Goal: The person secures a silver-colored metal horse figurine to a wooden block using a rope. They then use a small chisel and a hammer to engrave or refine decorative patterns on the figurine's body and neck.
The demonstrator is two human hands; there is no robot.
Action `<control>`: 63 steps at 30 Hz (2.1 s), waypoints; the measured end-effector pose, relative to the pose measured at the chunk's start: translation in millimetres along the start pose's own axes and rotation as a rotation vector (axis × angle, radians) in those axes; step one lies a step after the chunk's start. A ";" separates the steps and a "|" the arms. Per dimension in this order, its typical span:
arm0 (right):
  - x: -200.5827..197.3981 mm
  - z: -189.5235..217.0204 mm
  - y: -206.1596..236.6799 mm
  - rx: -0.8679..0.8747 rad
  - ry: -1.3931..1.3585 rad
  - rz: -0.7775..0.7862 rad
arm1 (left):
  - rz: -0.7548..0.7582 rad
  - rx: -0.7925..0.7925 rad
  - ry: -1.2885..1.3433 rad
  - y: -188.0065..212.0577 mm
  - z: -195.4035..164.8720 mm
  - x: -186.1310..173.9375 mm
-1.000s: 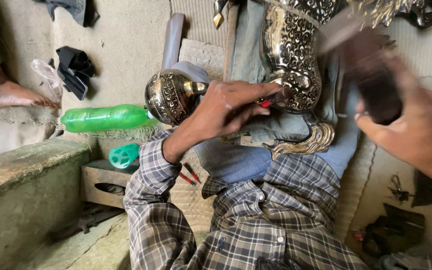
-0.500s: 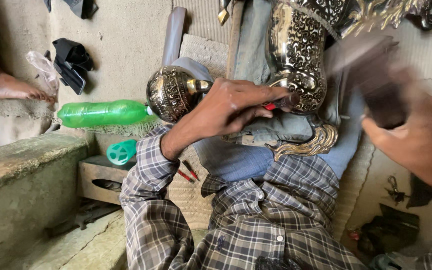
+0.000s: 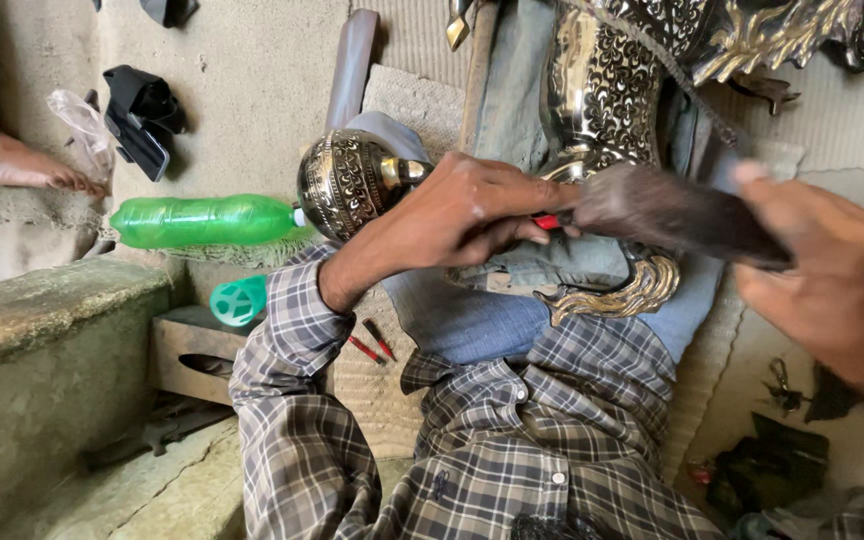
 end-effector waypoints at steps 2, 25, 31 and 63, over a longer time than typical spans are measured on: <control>-4.4 0.4 -0.5 0.060 -0.097 -0.054 | 0.013 -0.003 0.021 -1.5 0.8 -1.0; 7.3 -0.9 11.9 -0.022 -0.010 -0.048 | 0.114 0.154 -0.025 -4.4 10.3 5.9; 5.8 -12.1 24.4 0.039 0.011 0.023 | 0.103 0.173 0.014 -2.1 9.2 0.0; 8.7 -35.4 29.6 0.264 -0.086 0.036 | 0.176 0.238 0.044 -4.6 9.7 4.6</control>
Point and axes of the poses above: each hand's wrist, its own y-axis away from the middle knuckle, its own x-axis out of the palm, z = x × y, the point moved 7 cm from there along -y, towards the middle knuckle, and after that the axes turned 13 degrees about -y, right-handed, at the moved point
